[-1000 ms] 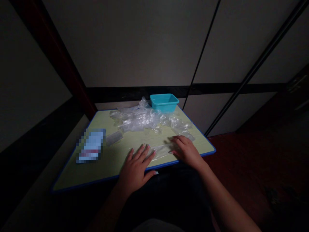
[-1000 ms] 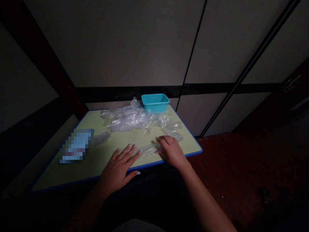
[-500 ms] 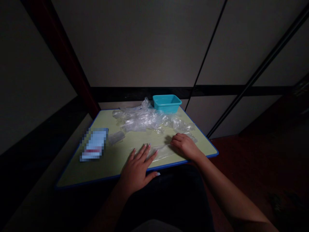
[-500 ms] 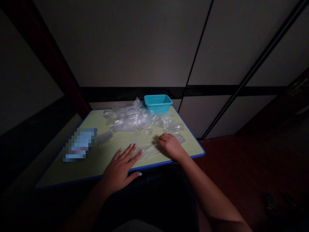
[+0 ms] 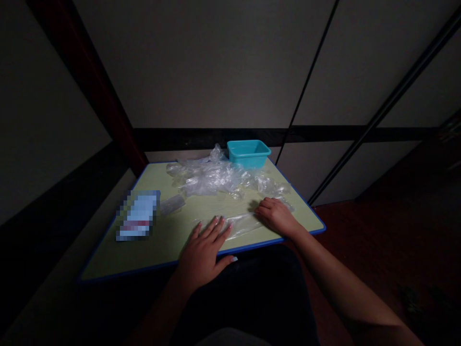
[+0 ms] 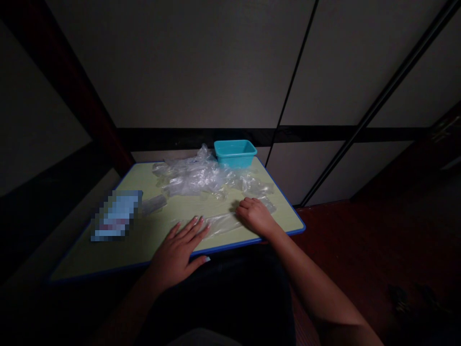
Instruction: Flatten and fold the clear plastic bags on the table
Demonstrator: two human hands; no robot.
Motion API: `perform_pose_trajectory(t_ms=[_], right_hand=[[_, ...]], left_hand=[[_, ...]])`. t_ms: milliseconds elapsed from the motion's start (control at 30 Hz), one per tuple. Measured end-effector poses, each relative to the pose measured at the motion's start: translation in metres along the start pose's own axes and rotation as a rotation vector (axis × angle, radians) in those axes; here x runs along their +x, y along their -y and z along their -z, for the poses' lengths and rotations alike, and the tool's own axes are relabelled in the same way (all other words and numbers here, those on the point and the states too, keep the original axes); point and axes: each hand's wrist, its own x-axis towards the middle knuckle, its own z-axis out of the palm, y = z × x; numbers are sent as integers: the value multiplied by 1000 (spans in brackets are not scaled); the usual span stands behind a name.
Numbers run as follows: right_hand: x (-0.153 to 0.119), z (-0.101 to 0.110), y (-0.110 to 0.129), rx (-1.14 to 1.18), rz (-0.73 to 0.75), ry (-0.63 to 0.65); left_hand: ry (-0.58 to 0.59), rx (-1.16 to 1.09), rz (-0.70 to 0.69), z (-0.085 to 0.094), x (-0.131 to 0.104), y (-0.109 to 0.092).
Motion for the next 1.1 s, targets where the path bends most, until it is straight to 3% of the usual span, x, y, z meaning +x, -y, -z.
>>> perform_pose_trajectory(t_ms=[167, 433, 867, 1100], right_hand=[[-1, 4, 2, 29, 2, -14], [5, 8, 4, -45, 142, -12], [6, 6, -2, -84, 163, 24], [-7, 8, -7, -44, 79, 87]], left_hand=[[-9, -6, -7, -1, 0, 1], [-22, -11, -9, -3, -1, 1], [-3, -22, -15, -2, -1, 1], [13, -35, -7, -1, 0, 1]])
